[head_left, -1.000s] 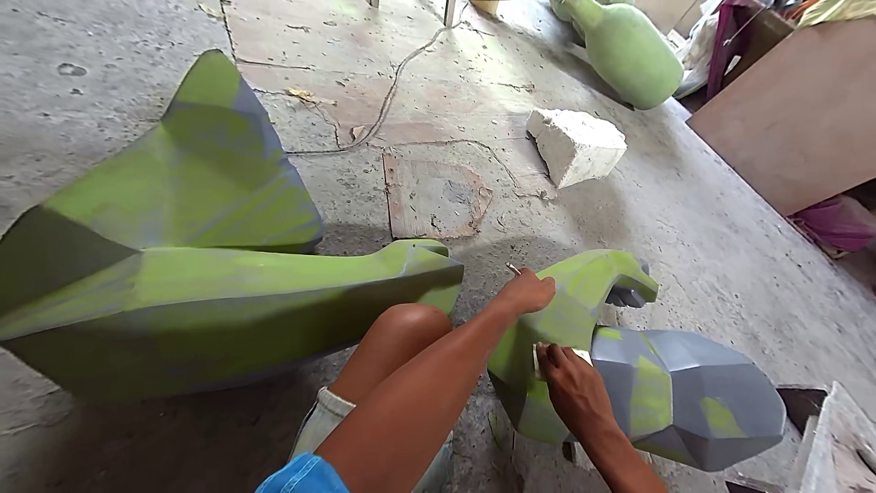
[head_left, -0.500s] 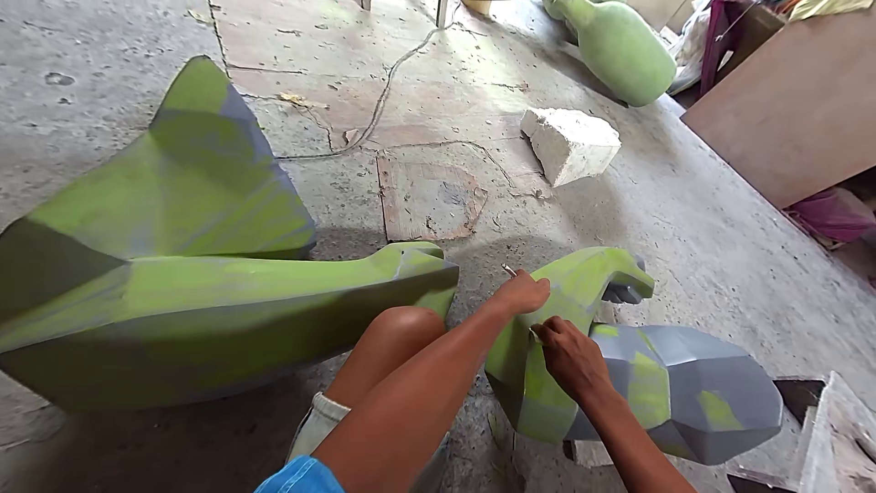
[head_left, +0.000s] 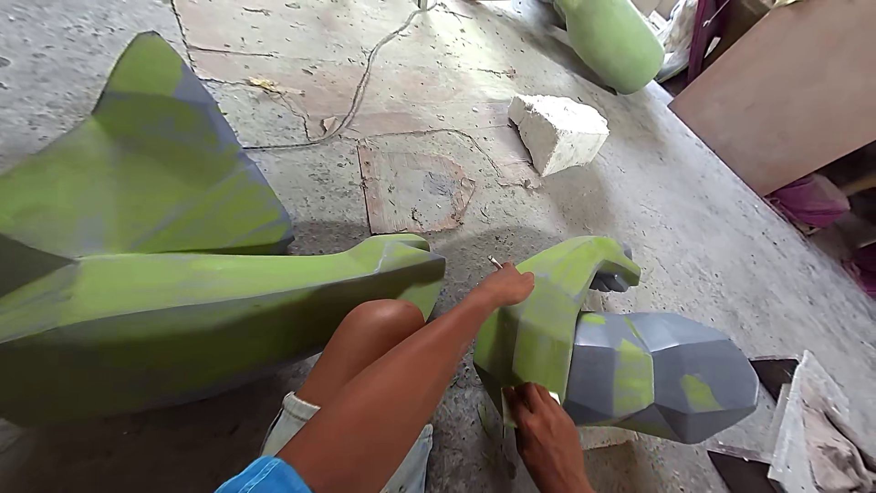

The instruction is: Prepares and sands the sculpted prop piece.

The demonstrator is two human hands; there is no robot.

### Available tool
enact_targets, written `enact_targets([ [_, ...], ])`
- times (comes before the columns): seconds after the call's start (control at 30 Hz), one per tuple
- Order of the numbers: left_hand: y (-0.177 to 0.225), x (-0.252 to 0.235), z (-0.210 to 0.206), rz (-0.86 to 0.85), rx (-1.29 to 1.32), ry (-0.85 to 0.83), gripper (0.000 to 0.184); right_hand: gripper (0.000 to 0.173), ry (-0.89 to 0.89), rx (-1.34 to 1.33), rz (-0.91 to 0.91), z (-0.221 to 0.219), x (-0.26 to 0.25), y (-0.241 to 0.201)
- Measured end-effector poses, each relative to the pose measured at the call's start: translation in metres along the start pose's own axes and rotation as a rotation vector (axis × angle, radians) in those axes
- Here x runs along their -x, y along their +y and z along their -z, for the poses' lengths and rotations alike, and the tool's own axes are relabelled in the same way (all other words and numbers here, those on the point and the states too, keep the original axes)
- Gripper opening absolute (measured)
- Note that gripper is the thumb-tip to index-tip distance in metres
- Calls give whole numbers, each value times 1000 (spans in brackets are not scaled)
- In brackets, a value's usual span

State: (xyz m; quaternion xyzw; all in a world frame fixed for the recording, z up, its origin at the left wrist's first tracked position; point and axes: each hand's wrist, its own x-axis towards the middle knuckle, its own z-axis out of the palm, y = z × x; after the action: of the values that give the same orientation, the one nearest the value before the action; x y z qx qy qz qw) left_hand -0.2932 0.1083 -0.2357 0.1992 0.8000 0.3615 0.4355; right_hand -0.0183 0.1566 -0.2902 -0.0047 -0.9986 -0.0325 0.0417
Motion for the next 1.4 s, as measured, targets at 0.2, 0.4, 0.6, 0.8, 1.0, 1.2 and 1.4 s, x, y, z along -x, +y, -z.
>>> enact_targets([
  [0.2,-1,-4,-3,-11,-1,-2,67,27,-24,39,60,0,14,-3],
  [0.4,-2,-6,-7,-13,-17,0,68,35,0,-114,-104,54,-42,49],
  [0.6,2,-3,-11,6,-11,-9,72,37,-32,21,-122,32,-63,82],
  [0.8,1,-4,-15,-10,5,-22,74,36,-24,212,-18,22,-26,72],
  [1.0,-5,-12,-15,-19,-30,-27,76,33,-66,-14,-22,48,-37,90],
  [1.2,-5,-14,-19,-14,-31,-26,76,37,-173,-46,-64,44,-78,101],
  [1.4,-5,-14,-18,-25,-28,-19,75,37,-174,-95,-46,35,-38,83],
])
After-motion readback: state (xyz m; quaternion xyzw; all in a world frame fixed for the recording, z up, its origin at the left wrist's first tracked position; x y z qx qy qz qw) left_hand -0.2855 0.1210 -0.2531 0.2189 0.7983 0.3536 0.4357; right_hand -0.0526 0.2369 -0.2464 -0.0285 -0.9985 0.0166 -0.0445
